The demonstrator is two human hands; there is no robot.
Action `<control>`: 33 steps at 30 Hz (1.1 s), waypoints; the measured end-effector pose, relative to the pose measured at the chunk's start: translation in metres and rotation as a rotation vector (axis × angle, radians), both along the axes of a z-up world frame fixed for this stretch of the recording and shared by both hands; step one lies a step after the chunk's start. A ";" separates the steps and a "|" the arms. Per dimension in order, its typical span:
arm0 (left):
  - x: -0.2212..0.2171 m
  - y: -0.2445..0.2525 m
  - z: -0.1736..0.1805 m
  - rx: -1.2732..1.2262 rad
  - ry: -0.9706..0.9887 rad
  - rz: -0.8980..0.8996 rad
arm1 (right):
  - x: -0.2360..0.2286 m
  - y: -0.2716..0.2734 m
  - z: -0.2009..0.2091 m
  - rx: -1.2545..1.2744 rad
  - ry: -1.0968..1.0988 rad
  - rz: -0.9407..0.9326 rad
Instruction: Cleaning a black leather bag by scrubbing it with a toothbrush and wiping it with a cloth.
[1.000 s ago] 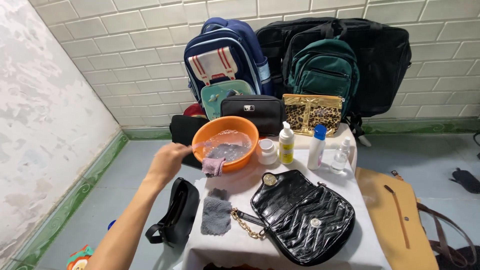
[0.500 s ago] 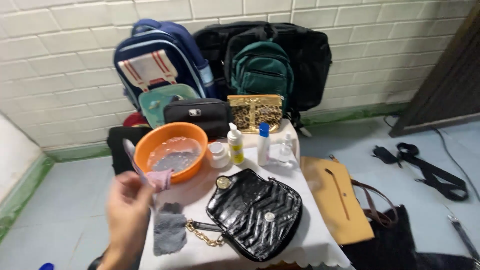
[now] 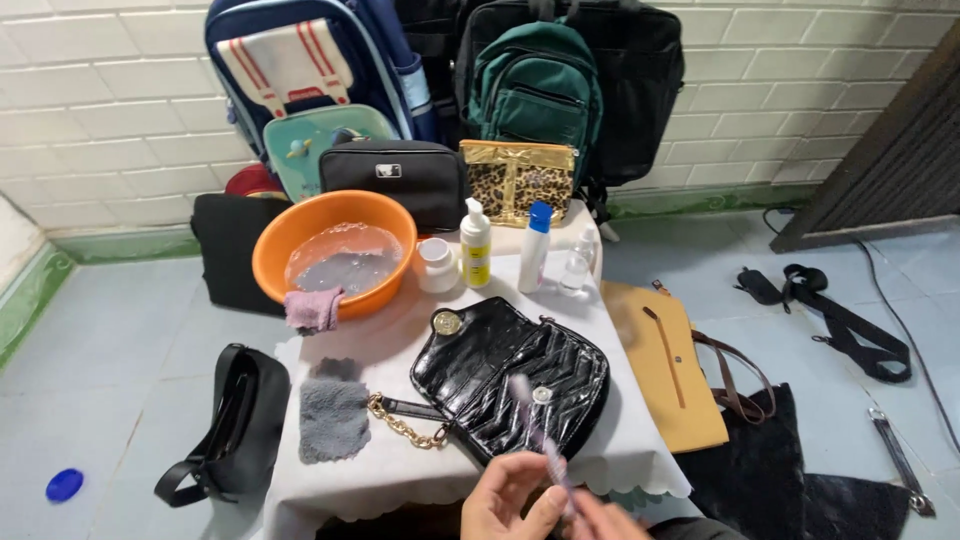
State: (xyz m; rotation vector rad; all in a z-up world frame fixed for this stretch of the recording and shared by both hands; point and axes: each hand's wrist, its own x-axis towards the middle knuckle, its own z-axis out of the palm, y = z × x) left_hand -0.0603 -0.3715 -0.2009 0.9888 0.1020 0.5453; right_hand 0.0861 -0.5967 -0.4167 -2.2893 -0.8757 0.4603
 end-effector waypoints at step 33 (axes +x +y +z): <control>-0.078 0.204 0.094 0.368 0.526 0.472 | -0.015 0.080 0.319 0.338 -0.370 -0.568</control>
